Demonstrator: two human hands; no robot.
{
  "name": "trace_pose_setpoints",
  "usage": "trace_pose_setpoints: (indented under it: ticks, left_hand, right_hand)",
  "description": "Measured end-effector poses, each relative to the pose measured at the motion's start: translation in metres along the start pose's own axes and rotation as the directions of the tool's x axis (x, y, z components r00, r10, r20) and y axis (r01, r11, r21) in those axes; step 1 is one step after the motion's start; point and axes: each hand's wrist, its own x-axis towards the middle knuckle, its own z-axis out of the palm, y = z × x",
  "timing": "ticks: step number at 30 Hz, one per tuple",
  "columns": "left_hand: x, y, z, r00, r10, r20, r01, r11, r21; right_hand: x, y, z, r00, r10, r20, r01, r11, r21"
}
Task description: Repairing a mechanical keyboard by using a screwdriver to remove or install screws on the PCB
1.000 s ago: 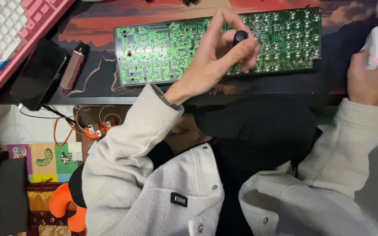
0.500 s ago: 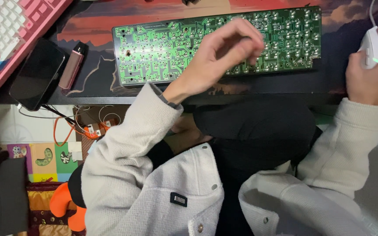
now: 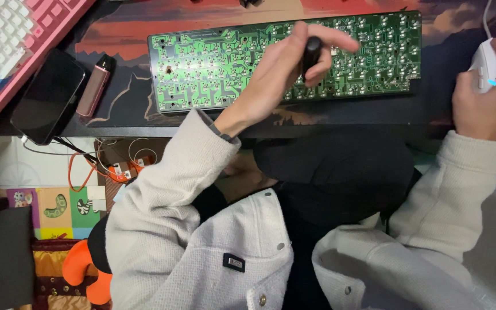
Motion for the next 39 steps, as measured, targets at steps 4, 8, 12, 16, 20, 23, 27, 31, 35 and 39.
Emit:
trace_pose_setpoints:
  ticks: [4,8,12,16,20,23,27,31,35,39]
  left_hand:
    - [0.001,-0.003,-0.001,0.993,0.111,0.038,-0.113,0.993,0.042]
    - [0.0,-0.006,0.002,0.99,0.14,0.022,-0.137,0.986,-0.098]
    - [-0.002,-0.016,-0.001,0.993,0.12,-0.013,-0.12,0.989,-0.085]
    - [-0.003,-0.015,-0.002,0.995,0.101,0.011,-0.099,0.985,-0.139]
    - [0.0,-0.01,-0.001,0.997,0.073,0.017,-0.072,0.997,-0.021]
    - [0.001,-0.006,0.0,1.0,0.03,0.004,-0.03,1.0,-0.004]
    - [0.002,0.004,0.004,0.997,0.069,0.026,-0.068,0.997,-0.036]
    - [0.002,-0.003,0.002,0.993,0.113,0.037,-0.112,0.993,-0.025]
    - [0.002,-0.01,0.001,0.994,0.111,-0.006,-0.112,0.992,-0.054]
    - [0.005,-0.017,-0.002,0.987,0.158,0.027,-0.153,0.981,-0.115]
  right_hand:
    - [-0.002,0.004,0.0,1.0,-0.008,0.006,0.008,0.993,-0.116]
    - [-0.007,0.014,0.006,1.0,-0.009,0.029,0.014,0.981,-0.193]
    - [-0.005,0.01,0.003,1.0,-0.013,0.013,0.014,0.991,-0.133]
    - [-0.007,0.013,0.005,1.0,-0.003,0.018,0.005,0.989,-0.151]
    - [-0.004,0.009,0.003,1.0,-0.001,0.009,0.002,0.992,-0.122]
    - [-0.003,0.007,0.002,1.0,0.003,0.005,-0.003,0.996,-0.091]
    - [0.001,0.002,0.001,1.0,0.021,-0.004,-0.021,0.998,-0.061]
    - [0.004,0.001,-0.001,1.0,0.023,-0.006,-0.023,0.999,-0.049]
    - [0.005,-0.001,-0.001,0.999,0.042,-0.005,-0.042,0.999,-0.016]
    - [0.005,0.0,0.0,1.0,0.026,-0.008,-0.026,0.999,-0.039]
